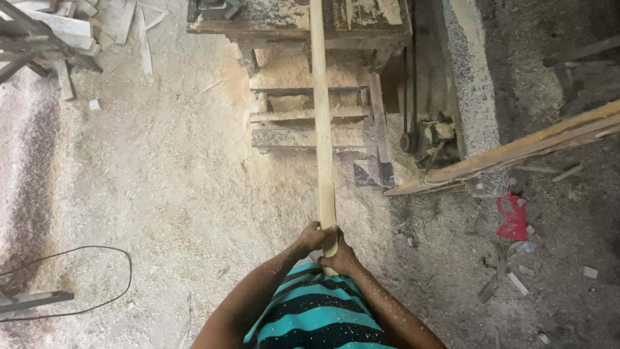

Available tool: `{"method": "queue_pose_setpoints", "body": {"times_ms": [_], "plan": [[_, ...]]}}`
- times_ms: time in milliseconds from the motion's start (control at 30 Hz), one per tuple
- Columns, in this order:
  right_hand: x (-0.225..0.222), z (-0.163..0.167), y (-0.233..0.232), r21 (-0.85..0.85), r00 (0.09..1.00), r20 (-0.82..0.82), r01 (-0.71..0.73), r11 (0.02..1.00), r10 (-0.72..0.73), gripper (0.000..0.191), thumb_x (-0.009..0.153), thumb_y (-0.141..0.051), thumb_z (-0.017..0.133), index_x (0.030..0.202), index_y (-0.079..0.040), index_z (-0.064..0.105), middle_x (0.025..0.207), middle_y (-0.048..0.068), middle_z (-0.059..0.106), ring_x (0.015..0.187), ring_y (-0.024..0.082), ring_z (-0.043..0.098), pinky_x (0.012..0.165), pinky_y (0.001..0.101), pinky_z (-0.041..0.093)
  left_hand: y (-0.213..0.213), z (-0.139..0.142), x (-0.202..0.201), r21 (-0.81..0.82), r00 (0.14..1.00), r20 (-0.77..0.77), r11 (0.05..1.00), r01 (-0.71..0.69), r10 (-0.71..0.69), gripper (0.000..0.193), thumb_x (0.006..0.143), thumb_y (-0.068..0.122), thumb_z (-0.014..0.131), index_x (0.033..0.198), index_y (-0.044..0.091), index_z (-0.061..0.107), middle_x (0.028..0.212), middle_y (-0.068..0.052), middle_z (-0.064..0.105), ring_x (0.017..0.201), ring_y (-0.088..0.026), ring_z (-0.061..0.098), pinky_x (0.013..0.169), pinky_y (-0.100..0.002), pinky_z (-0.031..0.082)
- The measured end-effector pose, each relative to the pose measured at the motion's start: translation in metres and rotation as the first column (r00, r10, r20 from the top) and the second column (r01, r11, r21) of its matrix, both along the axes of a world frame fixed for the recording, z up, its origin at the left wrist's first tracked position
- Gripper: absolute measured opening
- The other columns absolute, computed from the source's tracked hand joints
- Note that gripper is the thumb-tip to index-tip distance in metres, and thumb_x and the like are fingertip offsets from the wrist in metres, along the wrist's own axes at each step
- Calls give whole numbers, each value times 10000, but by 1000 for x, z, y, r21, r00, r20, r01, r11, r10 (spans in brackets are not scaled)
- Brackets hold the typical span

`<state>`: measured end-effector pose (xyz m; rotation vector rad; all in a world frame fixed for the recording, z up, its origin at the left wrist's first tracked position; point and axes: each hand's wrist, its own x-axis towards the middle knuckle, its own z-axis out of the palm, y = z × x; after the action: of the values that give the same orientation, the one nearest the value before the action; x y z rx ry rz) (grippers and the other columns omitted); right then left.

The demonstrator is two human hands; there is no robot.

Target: The person handles long thin wooden strips at a woodworking machine, holding and guiding a strip with both hands and moving strips between a pile on the ground and the machine area. They pick up strips one at a time and reposition them near the machine.

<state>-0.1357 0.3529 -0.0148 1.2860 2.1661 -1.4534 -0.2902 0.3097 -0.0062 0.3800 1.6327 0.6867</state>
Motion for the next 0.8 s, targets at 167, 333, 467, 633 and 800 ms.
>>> {"method": "queue_pose_setpoints", "body": {"times_ms": [167, 333, 467, 633, 800], "plan": [[1, -13, -1, 9, 998, -50, 45, 999, -44, 1356, 626, -347, 959, 1577, -125, 18, 1459, 207, 508, 1320, 344, 558, 1078, 435, 498, 2, -8, 2, 13, 998, -41, 999, -36, 37, 729, 905, 497, 697, 1355, -62, 570, 1190, -243, 723, 1055, -296, 737, 867, -393, 609], [0, -11, 1, 9, 995, -78, 69, 998, -68, 1277, 609, -341, 917, 1585, -95, 132, 1364, 182, 636, 1245, 304, 653, 1036, 405, 546, 0, -22, -3, 72, 999, -29, 997, -34, 36, 726, 901, 519, 672, 1349, -44, 576, 1139, -220, 749, 996, -285, 749, 815, -378, 606], [-4, 1, 2, -15, 995, -28, 97, 995, -97, 1278, 580, -290, 908, 1594, -109, 152, 1368, 183, 616, 1255, 307, 636, 1046, 405, 537, 2, -27, -9, 49, 1000, 8, 999, -17, 17, 716, 899, 526, 684, 1318, -48, 597, 1100, -187, 730, 960, -270, 736, 786, -391, 608], [-9, 13, -6, -16, 979, -171, 109, 994, -110, 1244, 568, -294, 944, 1544, -70, 206, 1415, 167, 583, 1309, 290, 601, 1074, 402, 518, 4, -28, -11, 13, 987, -96, 991, 134, -132, 706, 987, 557, 588, 1257, -93, 644, 1041, -221, 750, 904, -266, 740, 744, -388, 596], [-14, 32, 2, -61, 996, -74, 53, 997, -57, 1314, 569, -276, 939, 1572, -91, 110, 1444, 153, 534, 1327, 286, 566, 1104, 405, 491, 6, -33, -16, 106, 997, 22, 991, 77, -80, 656, 952, 513, 622, 1322, -27, 592, 1108, -198, 731, 986, -258, 735, 839, -370, 607]]}}
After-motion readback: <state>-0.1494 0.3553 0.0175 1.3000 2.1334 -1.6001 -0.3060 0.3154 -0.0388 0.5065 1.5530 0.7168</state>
